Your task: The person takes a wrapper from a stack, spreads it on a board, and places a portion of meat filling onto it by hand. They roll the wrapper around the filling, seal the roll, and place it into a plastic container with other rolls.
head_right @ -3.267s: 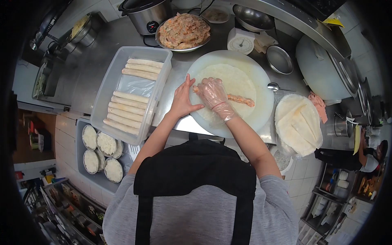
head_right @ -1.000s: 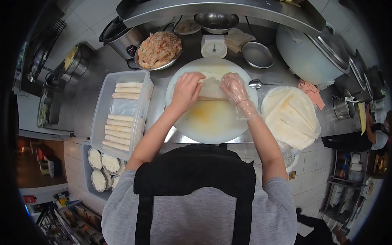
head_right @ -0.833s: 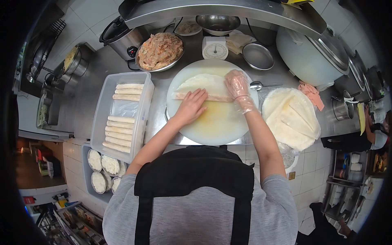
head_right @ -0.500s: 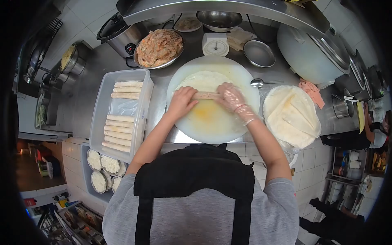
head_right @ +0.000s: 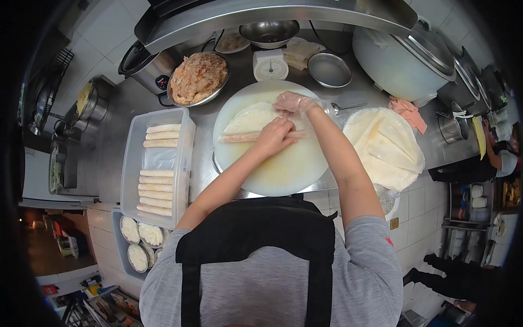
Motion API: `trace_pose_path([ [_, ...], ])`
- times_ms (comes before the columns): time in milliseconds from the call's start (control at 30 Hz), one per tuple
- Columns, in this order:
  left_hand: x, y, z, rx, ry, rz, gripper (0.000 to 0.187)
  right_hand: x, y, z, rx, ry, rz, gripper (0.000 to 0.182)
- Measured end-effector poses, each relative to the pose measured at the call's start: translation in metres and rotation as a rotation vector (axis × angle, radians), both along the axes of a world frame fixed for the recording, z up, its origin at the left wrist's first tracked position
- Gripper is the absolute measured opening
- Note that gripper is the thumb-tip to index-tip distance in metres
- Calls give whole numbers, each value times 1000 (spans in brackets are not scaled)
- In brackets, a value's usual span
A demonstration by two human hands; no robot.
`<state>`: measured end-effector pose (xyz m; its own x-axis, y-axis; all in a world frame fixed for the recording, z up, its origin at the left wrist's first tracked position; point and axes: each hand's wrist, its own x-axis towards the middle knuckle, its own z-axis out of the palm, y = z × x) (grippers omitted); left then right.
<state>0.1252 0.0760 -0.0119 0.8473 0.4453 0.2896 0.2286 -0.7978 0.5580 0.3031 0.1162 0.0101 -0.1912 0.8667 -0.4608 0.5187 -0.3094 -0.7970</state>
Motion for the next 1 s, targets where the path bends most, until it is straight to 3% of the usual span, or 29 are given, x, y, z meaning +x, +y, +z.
trace_pose_path([
  [167,13,-10,5,48,25,17,33,2,7,-18,24,13,62,32],
  [267,23,-17,-3,154,-32,59,28,-4,6,-1,-14,-21,83,32],
  [333,15,-9,1,75,-59,27,28,-7,6,3,14,-184,144,33],
  [400,-2,-2,6,-7,-92,-15,28,-8,1,7,52,-172,162,34],
  [467,-34,12,12,10,65,97,33,-6,2,2,98,-154,169,36],
  [533,-50,15,9,-9,50,120,33,-5,5,-9,168,-131,185,40],
  [667,-55,8,-3,40,-1,174,35,-10,10,8,20,-138,169,42],
  [733,-62,12,6,36,-4,153,36,-16,12,14,432,-638,579,43],
  [767,-67,16,10,31,-3,123,36,-25,15,14,434,-638,587,43],
  [833,-88,29,16,27,82,172,35,-42,26,-1,577,-609,332,37],
  [1000,-131,40,21,-104,171,241,30,-64,39,-11,443,-630,327,43],
])
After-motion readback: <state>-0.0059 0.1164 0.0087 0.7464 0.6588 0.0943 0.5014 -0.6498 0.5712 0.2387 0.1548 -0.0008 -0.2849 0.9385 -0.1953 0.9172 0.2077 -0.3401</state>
